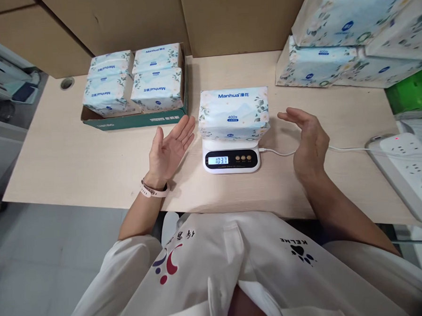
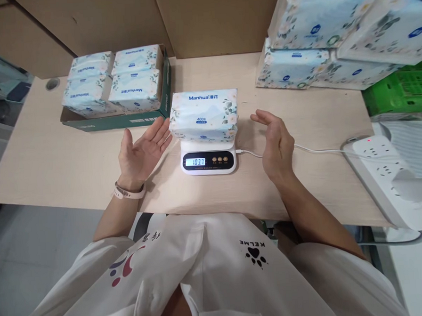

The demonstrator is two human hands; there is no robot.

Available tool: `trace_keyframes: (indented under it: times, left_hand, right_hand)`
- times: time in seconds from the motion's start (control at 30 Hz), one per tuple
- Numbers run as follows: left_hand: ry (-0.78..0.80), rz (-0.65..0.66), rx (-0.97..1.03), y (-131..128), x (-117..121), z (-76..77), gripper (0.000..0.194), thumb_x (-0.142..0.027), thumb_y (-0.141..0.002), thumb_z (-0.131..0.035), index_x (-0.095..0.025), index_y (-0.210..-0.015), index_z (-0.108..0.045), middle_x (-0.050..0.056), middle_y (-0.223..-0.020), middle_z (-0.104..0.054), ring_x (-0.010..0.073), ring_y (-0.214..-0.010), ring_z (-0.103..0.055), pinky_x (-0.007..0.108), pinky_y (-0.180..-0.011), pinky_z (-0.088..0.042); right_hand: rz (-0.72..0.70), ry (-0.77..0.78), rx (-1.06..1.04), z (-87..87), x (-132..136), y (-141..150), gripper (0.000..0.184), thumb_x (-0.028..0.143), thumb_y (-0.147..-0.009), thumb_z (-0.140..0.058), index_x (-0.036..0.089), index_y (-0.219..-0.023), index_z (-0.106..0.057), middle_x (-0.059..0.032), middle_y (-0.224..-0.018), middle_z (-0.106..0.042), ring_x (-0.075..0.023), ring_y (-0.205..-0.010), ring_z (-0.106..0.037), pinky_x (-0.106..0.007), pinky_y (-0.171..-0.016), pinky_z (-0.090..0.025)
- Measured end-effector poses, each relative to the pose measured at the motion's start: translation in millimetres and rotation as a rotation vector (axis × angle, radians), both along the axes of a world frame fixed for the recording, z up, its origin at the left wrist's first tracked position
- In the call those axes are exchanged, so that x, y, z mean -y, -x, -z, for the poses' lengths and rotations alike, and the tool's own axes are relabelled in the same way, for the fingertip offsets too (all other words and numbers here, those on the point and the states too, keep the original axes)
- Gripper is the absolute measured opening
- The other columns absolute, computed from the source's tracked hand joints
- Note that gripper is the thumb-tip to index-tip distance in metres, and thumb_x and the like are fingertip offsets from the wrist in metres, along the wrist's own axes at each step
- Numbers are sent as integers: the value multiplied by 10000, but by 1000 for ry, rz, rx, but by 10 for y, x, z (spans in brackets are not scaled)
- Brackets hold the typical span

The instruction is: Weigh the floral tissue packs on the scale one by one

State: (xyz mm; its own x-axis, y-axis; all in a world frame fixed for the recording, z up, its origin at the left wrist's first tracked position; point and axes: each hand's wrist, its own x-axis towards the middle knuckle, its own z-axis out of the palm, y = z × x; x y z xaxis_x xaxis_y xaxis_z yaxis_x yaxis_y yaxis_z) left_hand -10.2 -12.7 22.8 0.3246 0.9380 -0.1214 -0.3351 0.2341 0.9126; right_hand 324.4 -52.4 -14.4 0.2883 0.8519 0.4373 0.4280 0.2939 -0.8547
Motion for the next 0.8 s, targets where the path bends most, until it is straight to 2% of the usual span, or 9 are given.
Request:
trace_keyframes:
  times: [0.17,0.37,0.63,0.8]
  left_hand:
    - [0,8,-9,-7,4,-2,832,-771,-1041,-385,-186,-1582,-627,67,-1772,-471,286,-1764,-178,453,-1460,-147]
    - [-37,27,-77,-3,7,14,727,-737,-1070,-298,-304,-1510,-683,-31,-1760,-494,237,-1764,-186,443,-1451,-180]
    - [-23,24,-74,-1,-7,37,787,-799,-1028,-360,-286,-1549,-650,-4,-1784,-457,264,-1774,-133,472,-1462,-124]
    - [-37,51,-77,7,-17,88,825,-851,-984,-440,-316,-1588,-612,-15,-1817,-392,273,-1777,-108,473,-1465,-112]
  right_hand:
    - [-4,17,11,-5,4,11,603,613,-1144,-327,252,-1380,-748,-85,-1265,-848,-263,-1291,-773,-580,-1226,-506]
    - [14,62,7,-66,36,51,632,640,-1133,-320,238,-1365,-750,-106,-1262,-846,-265,-1295,-772,-541,-1252,-482]
    - [-4,18,-40,-96,40,64,591,639,-1127,-352,232,-1282,-752,-106,-1245,-840,-265,-1283,-773,-538,-1232,-506]
    - [-38,75,1,-36,27,24,560,652,-1118,-359,299,-1316,-747,-64,-1376,-792,-283,-1402,-692,-618,-1274,-455]
